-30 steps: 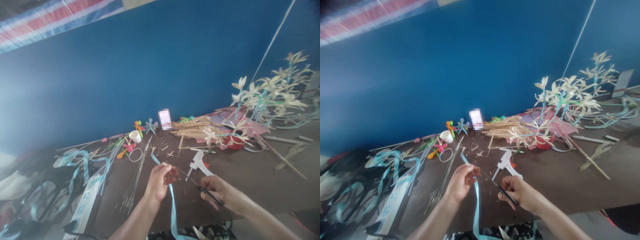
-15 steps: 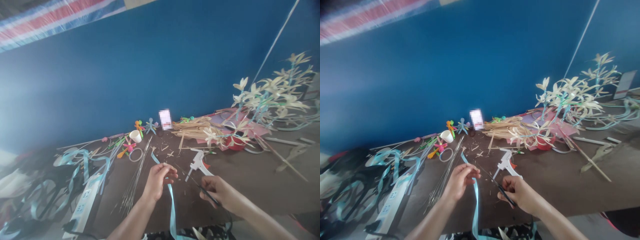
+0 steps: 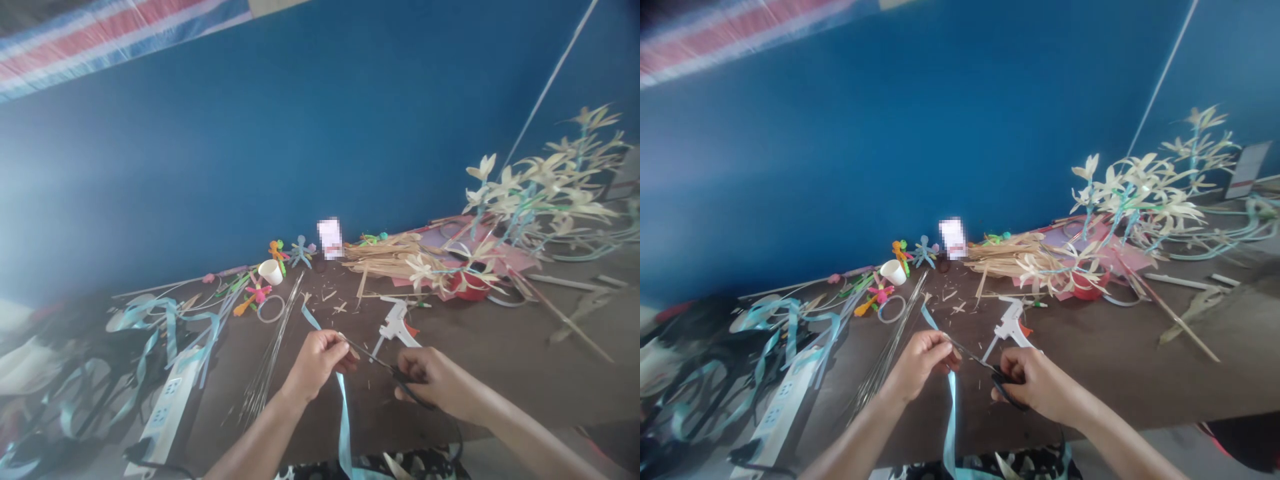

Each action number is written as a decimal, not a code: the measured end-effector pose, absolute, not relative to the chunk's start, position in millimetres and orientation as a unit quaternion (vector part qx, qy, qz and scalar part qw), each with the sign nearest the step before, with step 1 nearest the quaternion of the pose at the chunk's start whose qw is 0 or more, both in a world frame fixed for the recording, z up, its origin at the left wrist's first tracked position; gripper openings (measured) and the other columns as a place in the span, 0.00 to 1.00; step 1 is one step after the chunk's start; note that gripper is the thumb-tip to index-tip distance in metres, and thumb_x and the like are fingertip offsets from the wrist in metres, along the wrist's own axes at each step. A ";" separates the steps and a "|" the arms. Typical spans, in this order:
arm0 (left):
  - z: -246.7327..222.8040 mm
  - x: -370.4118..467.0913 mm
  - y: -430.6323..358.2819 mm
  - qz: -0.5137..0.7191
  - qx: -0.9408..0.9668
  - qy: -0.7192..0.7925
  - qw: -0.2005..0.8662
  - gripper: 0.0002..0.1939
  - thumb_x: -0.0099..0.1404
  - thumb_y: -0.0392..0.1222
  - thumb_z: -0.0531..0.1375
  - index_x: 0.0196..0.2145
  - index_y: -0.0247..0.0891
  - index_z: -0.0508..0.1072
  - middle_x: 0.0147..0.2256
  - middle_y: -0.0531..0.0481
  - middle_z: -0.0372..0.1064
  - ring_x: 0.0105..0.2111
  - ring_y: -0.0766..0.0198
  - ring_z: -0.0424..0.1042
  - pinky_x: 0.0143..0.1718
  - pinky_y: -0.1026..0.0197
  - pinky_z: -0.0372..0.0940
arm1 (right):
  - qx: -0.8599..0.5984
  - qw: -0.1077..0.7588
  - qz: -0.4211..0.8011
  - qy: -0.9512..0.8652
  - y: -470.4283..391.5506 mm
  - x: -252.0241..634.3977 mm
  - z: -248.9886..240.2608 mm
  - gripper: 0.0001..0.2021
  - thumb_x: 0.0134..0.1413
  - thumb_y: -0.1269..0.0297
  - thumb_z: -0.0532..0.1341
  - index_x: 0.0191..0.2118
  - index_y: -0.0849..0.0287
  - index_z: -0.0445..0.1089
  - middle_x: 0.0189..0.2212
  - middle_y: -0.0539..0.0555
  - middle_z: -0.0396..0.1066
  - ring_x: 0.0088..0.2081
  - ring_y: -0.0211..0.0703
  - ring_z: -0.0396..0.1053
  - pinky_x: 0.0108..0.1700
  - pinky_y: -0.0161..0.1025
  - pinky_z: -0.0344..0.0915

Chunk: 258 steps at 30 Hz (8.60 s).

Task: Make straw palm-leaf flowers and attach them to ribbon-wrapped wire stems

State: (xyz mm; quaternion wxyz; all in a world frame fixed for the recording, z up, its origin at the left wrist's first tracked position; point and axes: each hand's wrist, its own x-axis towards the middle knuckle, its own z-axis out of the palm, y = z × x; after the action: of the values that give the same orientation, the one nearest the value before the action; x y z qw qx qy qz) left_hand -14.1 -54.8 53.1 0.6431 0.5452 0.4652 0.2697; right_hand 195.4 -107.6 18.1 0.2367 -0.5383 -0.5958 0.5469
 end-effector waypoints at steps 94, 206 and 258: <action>39.1 -9.5 -18.5 0.321 0.478 0.425 0.699 0.04 0.50 0.38 0.55 0.23 0.34 0.67 0.24 0.48 0.70 0.23 0.63 0.70 0.21 0.66 0.60 | -0.473 0.321 0.631 -0.525 -70.6 196.2 -8.1 0.13 0.40 0.60 0.62 0.21 0.61 0.57 0.10 0.41 0.55 0.11 0.27 0.52 0.14 0.26 0.46; 21.1 -6.9 -46.5 0.384 0.285 0.432 0.764 0.04 0.47 0.34 0.59 0.24 0.34 0.67 0.15 0.60 0.51 0.15 0.75 0.51 0.17 0.69 0.58 | -0.498 0.271 0.619 -0.543 -88.4 199.3 -13.3 0.14 0.41 0.59 0.61 0.22 0.59 0.55 0.11 0.42 0.55 0.12 0.28 0.53 0.14 0.26 0.46; 29.7 -13.3 -48.3 0.319 0.397 0.463 0.725 0.10 0.51 0.41 0.56 0.27 0.31 0.71 0.28 0.43 0.71 0.27 0.63 0.70 0.21 0.67 0.60 | -0.564 0.192 0.492 -0.635 -94.6 208.3 13.1 0.16 0.37 0.53 0.62 0.22 0.60 0.59 0.13 0.43 0.55 0.16 0.28 0.49 0.17 0.28 0.42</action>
State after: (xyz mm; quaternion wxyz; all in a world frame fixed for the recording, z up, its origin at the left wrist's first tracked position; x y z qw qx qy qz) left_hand -13.3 -48.3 29.7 0.7251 0.3973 0.4632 0.3191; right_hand 208.3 -94.6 13.1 0.1917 -0.5639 -0.6351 0.4919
